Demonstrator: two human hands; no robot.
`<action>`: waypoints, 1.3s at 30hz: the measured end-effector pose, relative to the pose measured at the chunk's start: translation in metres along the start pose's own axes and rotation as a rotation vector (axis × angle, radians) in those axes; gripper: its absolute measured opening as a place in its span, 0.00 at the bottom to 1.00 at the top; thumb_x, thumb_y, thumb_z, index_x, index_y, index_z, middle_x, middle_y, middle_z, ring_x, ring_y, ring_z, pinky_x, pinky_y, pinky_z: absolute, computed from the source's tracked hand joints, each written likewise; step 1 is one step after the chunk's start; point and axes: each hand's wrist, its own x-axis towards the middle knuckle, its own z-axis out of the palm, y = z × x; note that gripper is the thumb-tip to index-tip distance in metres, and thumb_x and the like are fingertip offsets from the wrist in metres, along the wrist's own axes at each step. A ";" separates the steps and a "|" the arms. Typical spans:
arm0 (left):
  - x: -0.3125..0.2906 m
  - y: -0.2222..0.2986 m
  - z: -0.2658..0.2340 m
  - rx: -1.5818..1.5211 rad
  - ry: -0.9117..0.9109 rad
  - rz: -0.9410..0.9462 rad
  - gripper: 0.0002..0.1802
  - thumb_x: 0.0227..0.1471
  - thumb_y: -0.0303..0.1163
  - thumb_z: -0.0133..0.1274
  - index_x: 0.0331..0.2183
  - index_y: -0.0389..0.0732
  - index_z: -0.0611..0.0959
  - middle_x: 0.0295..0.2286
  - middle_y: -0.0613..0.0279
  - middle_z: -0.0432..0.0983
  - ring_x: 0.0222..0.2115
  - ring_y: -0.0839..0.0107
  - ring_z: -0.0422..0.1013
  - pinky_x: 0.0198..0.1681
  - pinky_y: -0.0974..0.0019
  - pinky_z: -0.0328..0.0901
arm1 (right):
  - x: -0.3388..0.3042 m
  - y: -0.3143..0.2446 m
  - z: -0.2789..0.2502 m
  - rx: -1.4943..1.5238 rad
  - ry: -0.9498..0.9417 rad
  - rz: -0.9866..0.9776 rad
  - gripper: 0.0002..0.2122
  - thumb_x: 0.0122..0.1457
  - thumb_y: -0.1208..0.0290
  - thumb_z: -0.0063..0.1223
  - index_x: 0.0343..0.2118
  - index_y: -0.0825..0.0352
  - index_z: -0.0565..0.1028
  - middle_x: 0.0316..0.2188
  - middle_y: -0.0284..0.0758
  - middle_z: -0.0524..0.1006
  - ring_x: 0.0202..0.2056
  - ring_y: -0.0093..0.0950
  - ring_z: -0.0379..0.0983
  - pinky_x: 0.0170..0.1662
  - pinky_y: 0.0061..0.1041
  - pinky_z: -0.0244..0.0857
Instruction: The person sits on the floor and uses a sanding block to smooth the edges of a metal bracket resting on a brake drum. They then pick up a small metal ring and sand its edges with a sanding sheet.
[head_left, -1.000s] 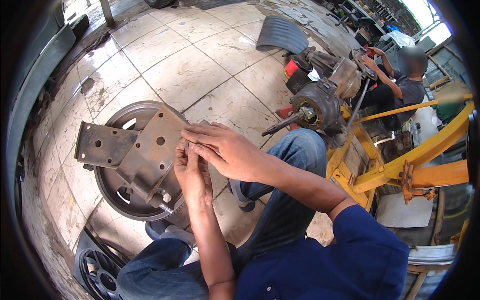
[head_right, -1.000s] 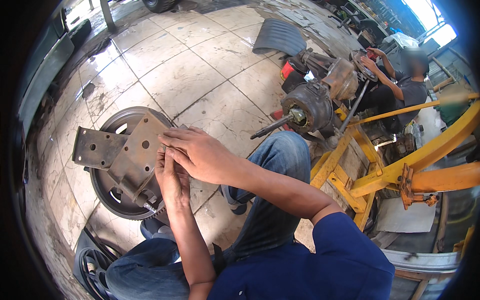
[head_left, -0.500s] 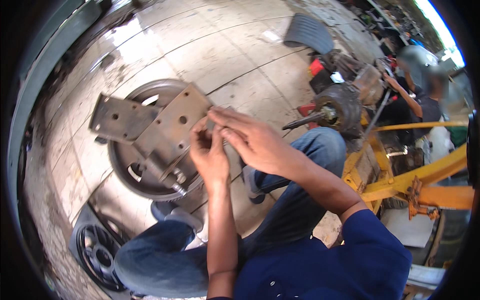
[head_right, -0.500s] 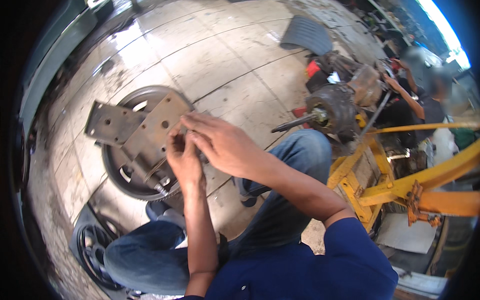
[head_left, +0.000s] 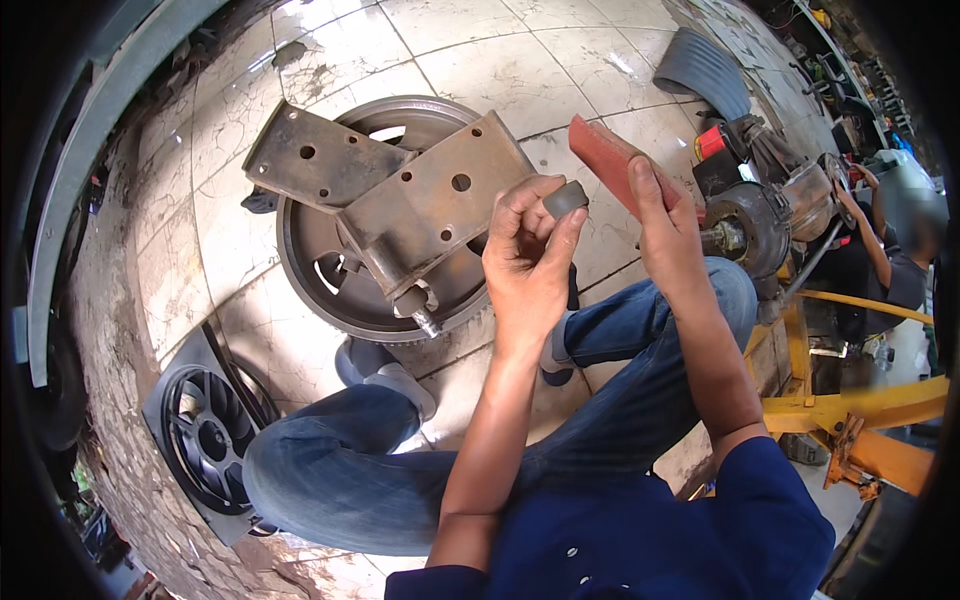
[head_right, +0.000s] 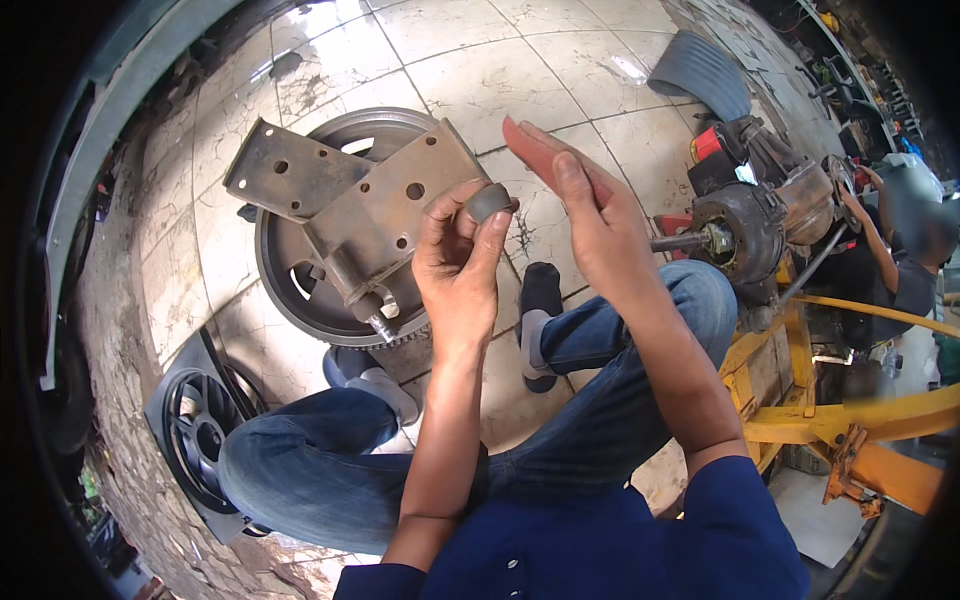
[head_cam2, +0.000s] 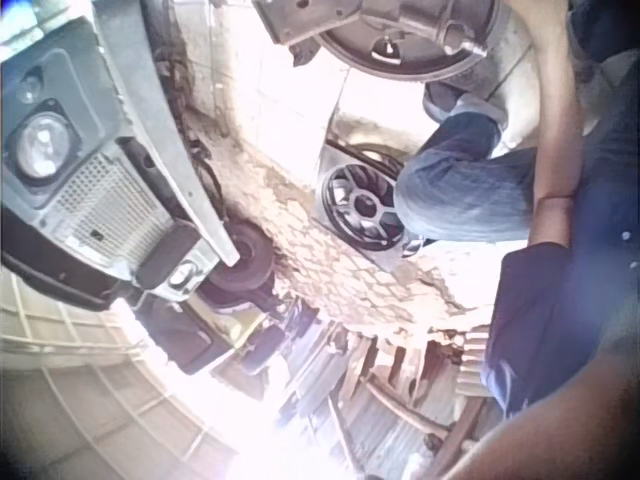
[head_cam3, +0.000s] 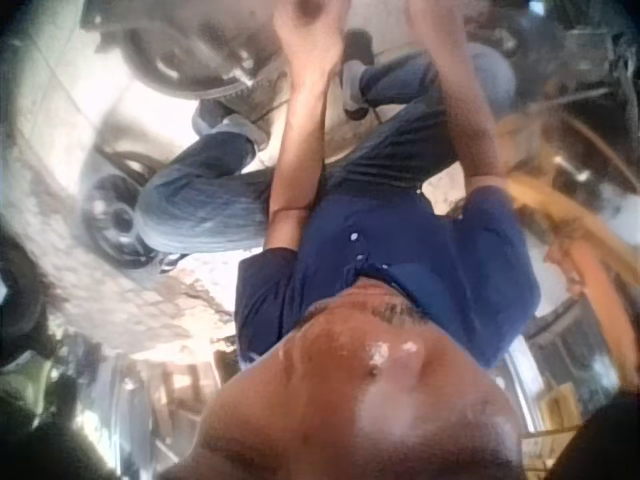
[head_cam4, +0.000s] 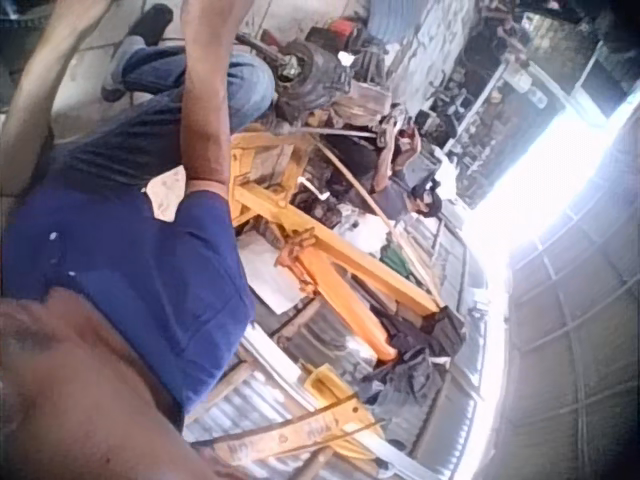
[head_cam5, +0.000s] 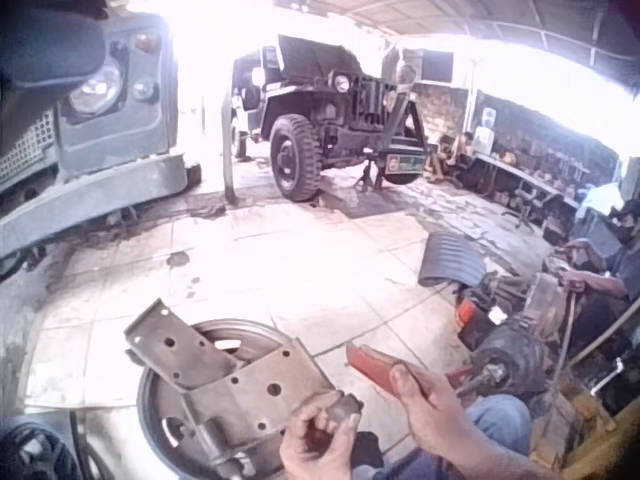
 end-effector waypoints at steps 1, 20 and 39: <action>0.003 -0.001 0.002 -0.051 -0.028 0.035 0.19 0.50 0.11 0.55 0.44 0.35 0.77 0.40 0.65 0.67 0.35 0.83 0.66 0.40 0.78 0.64 | 0.001 0.001 0.000 -0.023 -0.026 -0.027 0.21 0.71 0.64 0.32 0.56 0.75 0.68 0.56 0.40 0.71 0.60 0.28 0.63 0.64 0.26 0.51; 0.010 0.022 -0.020 -0.567 -0.217 -0.095 0.27 0.60 0.42 0.52 0.54 0.40 0.65 0.43 0.49 0.75 0.47 0.60 0.74 0.52 0.59 0.67 | -0.008 0.013 0.016 -0.249 0.071 -0.068 0.25 0.68 0.52 0.39 0.54 0.71 0.71 0.46 0.34 0.76 0.47 0.22 0.70 0.47 0.23 0.64; 0.007 0.006 -0.017 -0.435 -0.089 -0.032 0.24 0.57 0.38 0.56 0.53 0.44 0.72 0.40 0.56 0.72 0.35 0.70 0.71 0.51 0.56 0.64 | -0.007 -0.003 0.015 -0.327 -0.120 -0.272 0.19 0.69 0.68 0.35 0.56 0.75 0.68 0.56 0.44 0.71 0.59 0.35 0.65 0.62 0.32 0.55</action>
